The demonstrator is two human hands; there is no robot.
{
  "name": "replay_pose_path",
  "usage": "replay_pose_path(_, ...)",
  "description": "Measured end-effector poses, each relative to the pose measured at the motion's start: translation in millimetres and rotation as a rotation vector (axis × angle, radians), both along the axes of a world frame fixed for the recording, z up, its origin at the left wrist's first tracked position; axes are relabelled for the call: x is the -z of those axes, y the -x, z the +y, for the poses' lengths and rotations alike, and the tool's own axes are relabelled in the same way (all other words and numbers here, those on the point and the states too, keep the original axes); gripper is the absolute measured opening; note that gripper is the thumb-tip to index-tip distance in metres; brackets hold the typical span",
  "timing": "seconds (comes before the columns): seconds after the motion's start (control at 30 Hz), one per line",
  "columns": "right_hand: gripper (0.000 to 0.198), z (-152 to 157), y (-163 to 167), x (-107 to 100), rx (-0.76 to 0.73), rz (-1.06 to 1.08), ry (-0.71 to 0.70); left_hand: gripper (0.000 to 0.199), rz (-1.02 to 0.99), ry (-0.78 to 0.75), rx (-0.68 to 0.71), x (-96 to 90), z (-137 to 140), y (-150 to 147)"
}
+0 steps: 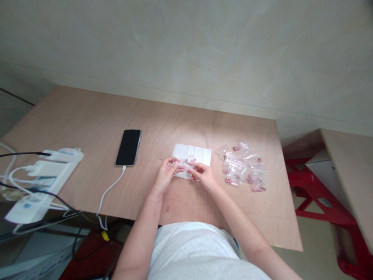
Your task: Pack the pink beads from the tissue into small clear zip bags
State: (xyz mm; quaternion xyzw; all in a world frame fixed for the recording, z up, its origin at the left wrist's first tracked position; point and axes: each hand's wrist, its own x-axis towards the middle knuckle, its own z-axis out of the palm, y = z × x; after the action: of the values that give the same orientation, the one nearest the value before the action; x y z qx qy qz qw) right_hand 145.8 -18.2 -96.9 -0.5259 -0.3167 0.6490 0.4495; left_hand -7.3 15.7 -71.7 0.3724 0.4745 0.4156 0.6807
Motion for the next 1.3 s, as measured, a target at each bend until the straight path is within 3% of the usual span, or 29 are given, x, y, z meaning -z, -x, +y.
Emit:
replay_pose_path(0.33,0.028,5,3,9,0.049,-0.062,0.024,0.029,0.083,-0.051,-0.028,4.9,4,0)
replay_pose_path(0.7,0.029,11,-2,6,-0.025,0.226,0.140,0.030,-0.039,-0.044,-0.057,-1.2,2,-9)
replay_pose_path(0.9,0.019,12,-7,0,-0.003,0.335,0.211,0.034,0.046,-0.068,0.041,-0.6,6,-1)
replay_pose_path(1.1,0.025,14,-9,2,-0.050,0.376,0.207,0.042,0.206,-0.075,0.115,10.6,9,-5)
replay_pose_path(1.3,0.025,13,-11,0,-0.058,0.391,0.162,0.031,0.206,-0.107,0.127,12.7,11,-10)
